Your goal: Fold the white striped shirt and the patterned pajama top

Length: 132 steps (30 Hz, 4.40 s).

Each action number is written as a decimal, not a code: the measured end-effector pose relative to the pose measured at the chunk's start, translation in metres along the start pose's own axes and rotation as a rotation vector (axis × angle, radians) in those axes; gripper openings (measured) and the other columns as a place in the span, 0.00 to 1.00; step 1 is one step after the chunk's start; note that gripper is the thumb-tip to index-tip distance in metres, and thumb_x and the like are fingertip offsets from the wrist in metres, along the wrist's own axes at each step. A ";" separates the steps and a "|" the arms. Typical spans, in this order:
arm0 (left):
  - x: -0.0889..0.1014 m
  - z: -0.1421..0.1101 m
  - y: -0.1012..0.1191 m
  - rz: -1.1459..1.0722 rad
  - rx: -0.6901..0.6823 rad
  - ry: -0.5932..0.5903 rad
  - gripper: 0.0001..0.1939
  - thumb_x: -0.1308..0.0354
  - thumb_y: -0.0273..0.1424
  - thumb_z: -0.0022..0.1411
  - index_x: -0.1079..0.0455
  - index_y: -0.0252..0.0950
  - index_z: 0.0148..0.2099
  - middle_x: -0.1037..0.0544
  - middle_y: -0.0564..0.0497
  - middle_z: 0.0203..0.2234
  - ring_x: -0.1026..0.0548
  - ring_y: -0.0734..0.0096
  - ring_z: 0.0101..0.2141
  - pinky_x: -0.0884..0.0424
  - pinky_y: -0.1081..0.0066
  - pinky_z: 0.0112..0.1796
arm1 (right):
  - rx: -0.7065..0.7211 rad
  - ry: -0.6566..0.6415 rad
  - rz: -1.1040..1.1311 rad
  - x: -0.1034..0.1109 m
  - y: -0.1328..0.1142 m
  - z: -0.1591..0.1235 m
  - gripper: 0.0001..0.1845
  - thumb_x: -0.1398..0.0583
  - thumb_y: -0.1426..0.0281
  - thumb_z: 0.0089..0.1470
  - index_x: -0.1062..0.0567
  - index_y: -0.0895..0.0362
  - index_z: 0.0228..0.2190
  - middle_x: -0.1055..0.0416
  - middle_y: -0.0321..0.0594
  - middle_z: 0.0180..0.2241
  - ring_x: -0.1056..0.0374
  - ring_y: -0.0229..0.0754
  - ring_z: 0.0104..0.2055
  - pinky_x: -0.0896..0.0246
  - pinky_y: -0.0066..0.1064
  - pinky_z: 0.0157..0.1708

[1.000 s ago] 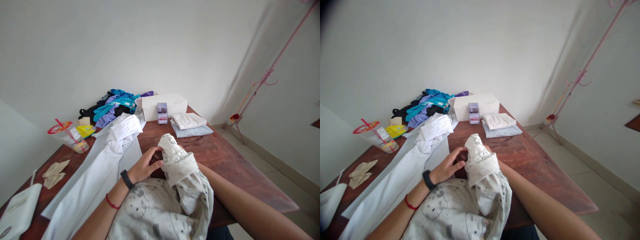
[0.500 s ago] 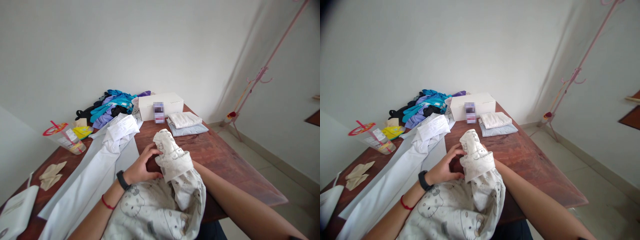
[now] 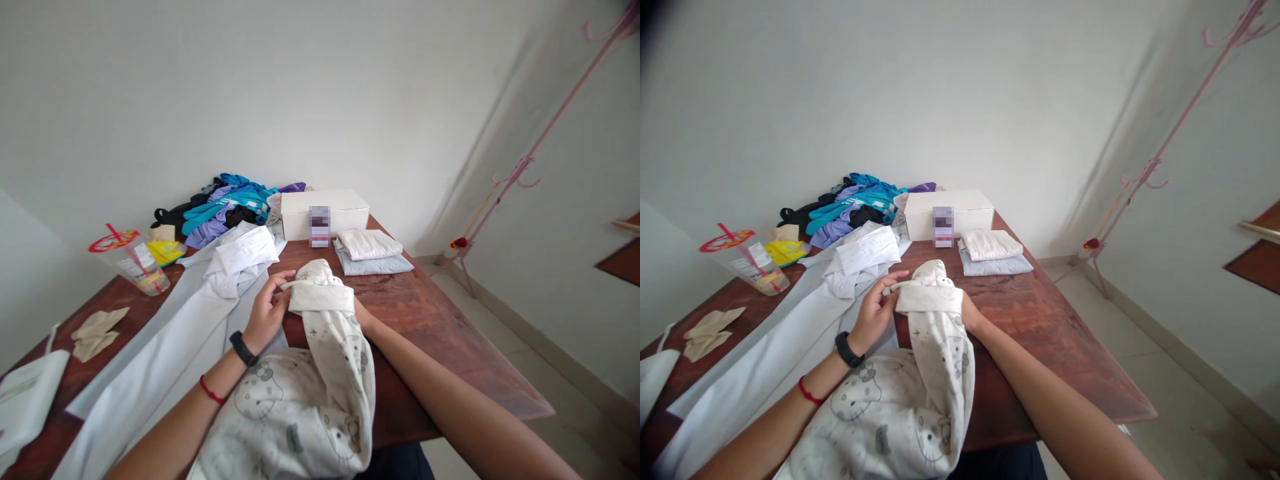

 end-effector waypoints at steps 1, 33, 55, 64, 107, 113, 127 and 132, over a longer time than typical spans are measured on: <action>0.003 0.002 -0.003 0.002 0.026 0.048 0.12 0.45 0.41 0.71 0.30 0.38 0.48 0.27 0.43 0.57 0.28 0.56 0.55 0.27 0.68 0.42 | 0.004 -0.040 0.016 0.001 0.001 0.001 0.17 0.34 0.59 0.58 0.21 0.58 0.44 0.23 0.43 0.46 0.28 0.49 0.47 0.31 0.42 0.49; 0.003 0.005 -0.039 -0.078 0.185 0.021 0.14 0.42 0.43 0.65 0.31 0.37 0.43 0.24 0.51 0.37 0.27 0.67 0.33 0.31 0.71 0.34 | 0.015 -0.116 -0.134 0.003 0.015 0.007 0.31 0.44 0.42 0.55 0.34 0.56 0.21 0.38 0.35 0.22 0.47 0.37 0.28 0.47 0.29 0.29; 0.026 0.006 -0.027 -0.034 0.169 0.141 0.18 0.41 0.46 0.62 0.29 0.36 0.44 0.22 0.46 0.45 0.25 0.70 0.29 0.28 0.71 0.30 | 0.099 -0.150 -0.229 0.000 0.014 0.006 0.24 0.45 0.51 0.56 0.37 0.55 0.19 0.41 0.33 0.20 0.48 0.36 0.25 0.52 0.28 0.26; 0.016 -0.002 -0.002 0.049 0.017 -0.108 0.16 0.41 0.44 0.66 0.30 0.35 0.37 0.27 0.52 0.30 0.30 0.70 0.30 0.34 0.73 0.31 | 0.097 -0.158 -0.249 0.002 0.022 0.011 0.22 0.43 0.54 0.56 0.33 0.57 0.20 0.36 0.34 0.22 0.44 0.38 0.27 0.49 0.28 0.28; 0.022 0.007 -0.035 -0.180 0.481 0.237 0.17 0.40 0.38 0.60 0.38 0.41 0.49 0.25 0.53 0.29 0.23 0.63 0.25 0.24 0.65 0.25 | 0.226 -0.244 -0.361 0.001 0.018 0.004 0.11 0.38 0.67 0.49 0.18 0.59 0.32 0.22 0.39 0.30 0.31 0.43 0.32 0.38 0.30 0.36; 0.022 0.005 -0.038 0.152 0.188 0.176 0.32 0.32 0.42 0.54 0.35 0.39 0.58 0.27 0.42 0.55 0.23 0.54 0.48 0.24 0.62 0.42 | 0.226 -0.310 -0.345 -0.002 0.010 0.000 0.13 0.38 0.63 0.52 0.17 0.58 0.31 0.21 0.38 0.30 0.29 0.48 0.37 0.36 0.34 0.40; 0.020 0.005 -0.034 0.092 0.183 0.075 0.15 0.43 0.45 0.64 0.26 0.38 0.40 0.20 0.49 0.35 0.22 0.58 0.39 0.26 0.65 0.38 | -0.018 -0.288 0.151 -0.006 0.021 -0.004 0.72 0.28 0.57 0.46 0.73 0.46 0.71 0.22 0.35 0.39 0.28 0.39 0.33 0.32 0.32 0.36; 0.018 0.007 -0.027 -0.496 0.360 0.131 0.24 0.43 0.48 0.65 0.28 0.37 0.54 0.19 0.43 0.46 0.20 0.51 0.43 0.22 0.59 0.36 | -0.038 -0.277 0.228 -0.004 0.014 -0.006 0.64 0.29 0.54 0.48 0.64 0.41 0.72 0.27 0.41 0.55 0.27 0.46 0.50 0.32 0.41 0.50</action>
Point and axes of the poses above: each hand's wrist, its own z-axis towards the middle knuckle, its own x-axis out of the back of the hand, y = z × x, the point moved 1 cm from there along z, towards the middle knuckle
